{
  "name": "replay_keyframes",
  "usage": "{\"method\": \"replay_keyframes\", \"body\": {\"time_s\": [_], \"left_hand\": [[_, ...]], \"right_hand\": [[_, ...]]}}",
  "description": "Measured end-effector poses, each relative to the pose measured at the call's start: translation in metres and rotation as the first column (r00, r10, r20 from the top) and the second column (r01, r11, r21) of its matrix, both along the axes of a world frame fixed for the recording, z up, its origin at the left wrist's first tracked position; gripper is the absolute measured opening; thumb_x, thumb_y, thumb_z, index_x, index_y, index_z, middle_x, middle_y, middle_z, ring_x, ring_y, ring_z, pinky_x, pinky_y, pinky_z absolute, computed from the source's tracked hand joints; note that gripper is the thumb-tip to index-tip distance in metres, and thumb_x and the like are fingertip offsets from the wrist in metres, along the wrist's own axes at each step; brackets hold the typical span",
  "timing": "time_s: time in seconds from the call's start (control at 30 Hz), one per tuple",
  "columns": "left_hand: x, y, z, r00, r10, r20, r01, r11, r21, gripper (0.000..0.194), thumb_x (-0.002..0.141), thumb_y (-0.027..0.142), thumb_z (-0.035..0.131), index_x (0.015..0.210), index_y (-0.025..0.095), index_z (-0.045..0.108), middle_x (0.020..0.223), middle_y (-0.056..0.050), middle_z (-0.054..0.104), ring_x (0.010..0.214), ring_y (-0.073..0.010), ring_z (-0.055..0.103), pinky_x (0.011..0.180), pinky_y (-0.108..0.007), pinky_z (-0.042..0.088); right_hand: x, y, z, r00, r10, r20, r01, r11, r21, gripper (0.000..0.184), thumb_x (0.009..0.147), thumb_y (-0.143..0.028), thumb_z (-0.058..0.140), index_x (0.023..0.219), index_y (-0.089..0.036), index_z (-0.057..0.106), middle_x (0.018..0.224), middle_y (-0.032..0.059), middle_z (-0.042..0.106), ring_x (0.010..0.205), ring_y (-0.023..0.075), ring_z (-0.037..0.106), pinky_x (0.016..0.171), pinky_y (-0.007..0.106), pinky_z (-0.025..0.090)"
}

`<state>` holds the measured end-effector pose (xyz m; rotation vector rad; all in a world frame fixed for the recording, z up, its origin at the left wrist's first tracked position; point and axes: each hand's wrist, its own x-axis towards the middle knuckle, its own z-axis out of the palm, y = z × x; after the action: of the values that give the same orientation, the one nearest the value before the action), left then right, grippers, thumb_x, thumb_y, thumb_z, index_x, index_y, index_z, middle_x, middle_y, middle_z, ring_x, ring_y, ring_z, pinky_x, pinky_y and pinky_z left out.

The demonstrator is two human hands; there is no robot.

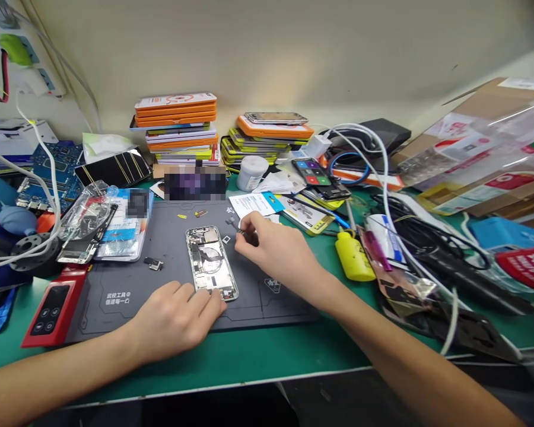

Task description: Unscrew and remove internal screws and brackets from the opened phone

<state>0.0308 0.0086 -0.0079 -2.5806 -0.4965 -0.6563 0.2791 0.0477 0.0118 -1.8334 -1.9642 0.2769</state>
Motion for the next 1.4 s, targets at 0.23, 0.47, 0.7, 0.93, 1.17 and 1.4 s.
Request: {"method": "replay_keyframes", "body": {"time_s": [0.23, 0.47, 0.7, 0.93, 1.17, 1.4], "left_hand": [[-0.001, 0.003, -0.003, 0.998, -0.061, 0.028, 0.063, 0.992, -0.107, 0.017, 0.112, 0.023, 0.059, 0.108, 0.011, 0.07, 0.067, 0.004, 0.063, 0.057, -0.0148, 0.06, 0.052, -0.034, 0.037], [0.001, 0.011, -0.004, 0.993, -0.078, 0.092, 0.101, 0.952, -0.288, 0.025, 0.116, 0.024, 0.05, 0.105, 0.016, 0.07, 0.067, 0.004, 0.066, 0.057, -0.0148, 0.063, 0.053, -0.033, 0.041], [0.003, -0.001, 0.003, 0.997, -0.042, 0.059, 0.05, 0.987, -0.15, 0.023, 0.109, 0.029, 0.063, 0.104, 0.011, 0.076, 0.062, 0.004, 0.062, 0.052, -0.015, 0.058, 0.045, -0.035, 0.038], [0.002, -0.005, 0.01, 0.99, -0.109, 0.093, 0.124, 0.976, -0.179, 0.02, 0.104, 0.026, 0.063, 0.096, 0.013, 0.075, 0.062, 0.003, 0.062, 0.051, -0.0144, 0.051, 0.043, -0.034, 0.034], [0.005, 0.004, 0.007, 0.986, 0.045, 0.158, 0.012, 0.941, -0.337, 0.041, 0.105, 0.018, 0.049, 0.064, 0.021, 0.055, 0.055, 0.004, 0.052, 0.048, -0.0131, 0.048, 0.047, -0.035, 0.035], [0.007, 0.006, -0.001, 0.991, 0.096, 0.092, -0.054, 0.922, -0.384, 0.038, 0.104, 0.019, 0.05, 0.067, 0.021, 0.057, 0.058, 0.003, 0.059, 0.049, -0.0149, 0.055, 0.05, -0.037, 0.039]], "right_hand": [[-0.005, -0.006, -0.002, 0.93, 0.121, -0.346, -0.095, 0.991, 0.091, 0.016, 0.098, -0.035, 0.051, 0.109, -0.025, 0.051, 0.093, 0.0036, 0.078, 0.065, 0.016, 0.064, 0.062, 0.028, 0.047], [-0.011, -0.012, -0.009, 0.821, 0.179, -0.542, -0.134, 0.983, 0.123, 0.026, 0.096, -0.03, 0.052, 0.121, -0.023, 0.052, 0.085, 0.0016, 0.077, 0.064, 0.0164, 0.066, 0.06, 0.028, 0.049], [-0.011, -0.018, -0.015, 0.857, 0.258, -0.447, -0.165, 0.958, 0.235, 0.005, 0.099, -0.025, 0.055, 0.099, -0.024, 0.06, 0.085, 0.0029, 0.077, 0.067, 0.016, 0.069, 0.064, 0.029, 0.056], [-0.024, -0.028, -0.015, 0.404, 0.302, -0.864, -0.16, 0.953, 0.258, 0.023, 0.11, -0.034, 0.063, 0.129, -0.031, 0.052, 0.108, 0.0015, 0.08, 0.064, 0.0126, 0.072, 0.056, 0.027, 0.065], [-0.031, -0.032, -0.018, 0.374, 0.295, -0.879, -0.154, 0.955, 0.254, 0.04, 0.108, -0.035, 0.069, 0.14, -0.035, 0.045, 0.099, -0.0007, 0.08, 0.058, 0.0133, 0.071, 0.053, 0.03, 0.066], [-0.031, -0.035, -0.026, 0.409, 0.412, -0.814, -0.24, 0.909, 0.339, 0.036, 0.107, -0.027, 0.07, 0.133, -0.037, 0.047, 0.103, -0.0013, 0.078, 0.062, 0.0137, 0.073, 0.056, 0.033, 0.067]]}}
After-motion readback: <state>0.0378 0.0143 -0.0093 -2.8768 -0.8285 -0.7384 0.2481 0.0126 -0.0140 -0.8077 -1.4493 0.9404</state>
